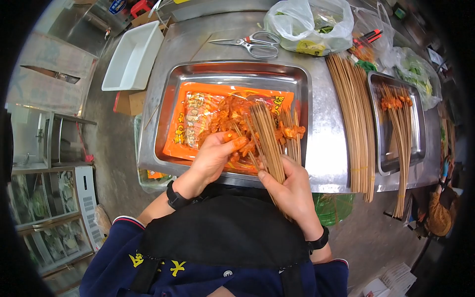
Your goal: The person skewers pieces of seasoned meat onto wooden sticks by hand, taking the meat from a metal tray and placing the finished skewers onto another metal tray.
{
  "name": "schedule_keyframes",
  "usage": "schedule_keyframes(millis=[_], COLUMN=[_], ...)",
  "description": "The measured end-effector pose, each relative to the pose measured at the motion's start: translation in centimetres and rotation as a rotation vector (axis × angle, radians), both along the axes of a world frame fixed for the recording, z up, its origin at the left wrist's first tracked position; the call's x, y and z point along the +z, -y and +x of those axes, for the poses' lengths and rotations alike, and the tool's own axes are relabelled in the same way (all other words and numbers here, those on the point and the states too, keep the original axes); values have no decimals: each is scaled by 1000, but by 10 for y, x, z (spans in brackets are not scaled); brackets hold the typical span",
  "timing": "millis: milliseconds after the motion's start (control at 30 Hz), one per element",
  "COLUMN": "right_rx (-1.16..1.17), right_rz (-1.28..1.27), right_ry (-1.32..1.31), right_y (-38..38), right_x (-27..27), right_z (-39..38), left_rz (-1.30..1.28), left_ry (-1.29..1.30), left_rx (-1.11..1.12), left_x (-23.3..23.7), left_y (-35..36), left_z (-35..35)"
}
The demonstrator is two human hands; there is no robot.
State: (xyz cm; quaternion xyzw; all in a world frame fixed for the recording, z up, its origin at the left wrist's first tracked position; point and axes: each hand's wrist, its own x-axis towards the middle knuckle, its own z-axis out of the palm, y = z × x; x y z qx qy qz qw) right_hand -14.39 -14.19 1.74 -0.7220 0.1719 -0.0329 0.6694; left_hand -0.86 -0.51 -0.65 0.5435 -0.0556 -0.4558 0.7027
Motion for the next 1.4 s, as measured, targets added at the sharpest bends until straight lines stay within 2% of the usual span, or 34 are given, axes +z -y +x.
schedule_keyframes(millis=[33, 67, 133, 167, 233, 267, 400, 500, 633, 833, 900, 1067, 1400], right_rx=[36, 40, 9, 16, -5, -3, -18, 40, 94, 98, 104, 111, -40], right_rz=[-158, -162, 306, 302, 509, 508, 521, 473, 399, 391, 402, 407, 489], right_ry=[77, 79, -275, -277, -198, -198, -237, -254, -252, -274, -287, -313, -276], right_y=[2, 1, -2, -2, -4, -4, -2, -4, -5, -7, -6, -4, -5], right_x=[3, 10, 24, 23, 18, 14, 7, 8, 8, 11, 11, 13, 13], right_z=[0, 1, 1, 1, 3, 4, 8, 11, 11, 13, 13, 14, 12], left_rz=[13, 25, 36, 53, 62, 73, 13, -134, -106, -132, -214, -231, -166], left_ry=[4, 8, 27, 45, 100, 156, 106, -32, -59, -173, -207, -224, -207], left_rx=[11, 22, 24, 21, 88, 144, 177, 27, -7, 11, 136, 102, 109], left_x=[0, 0, -1, -2, -5, -6, 1, 6, 7, 7, 9, 9, 6], left_y=[3, 7, 15, 17, 19, 19, 2, -2, -1, -1, 4, 1, -1], left_z=[-1, -2, -2, -2, -1, 0, 8, 4, 4, 6, 3, 7, 7])
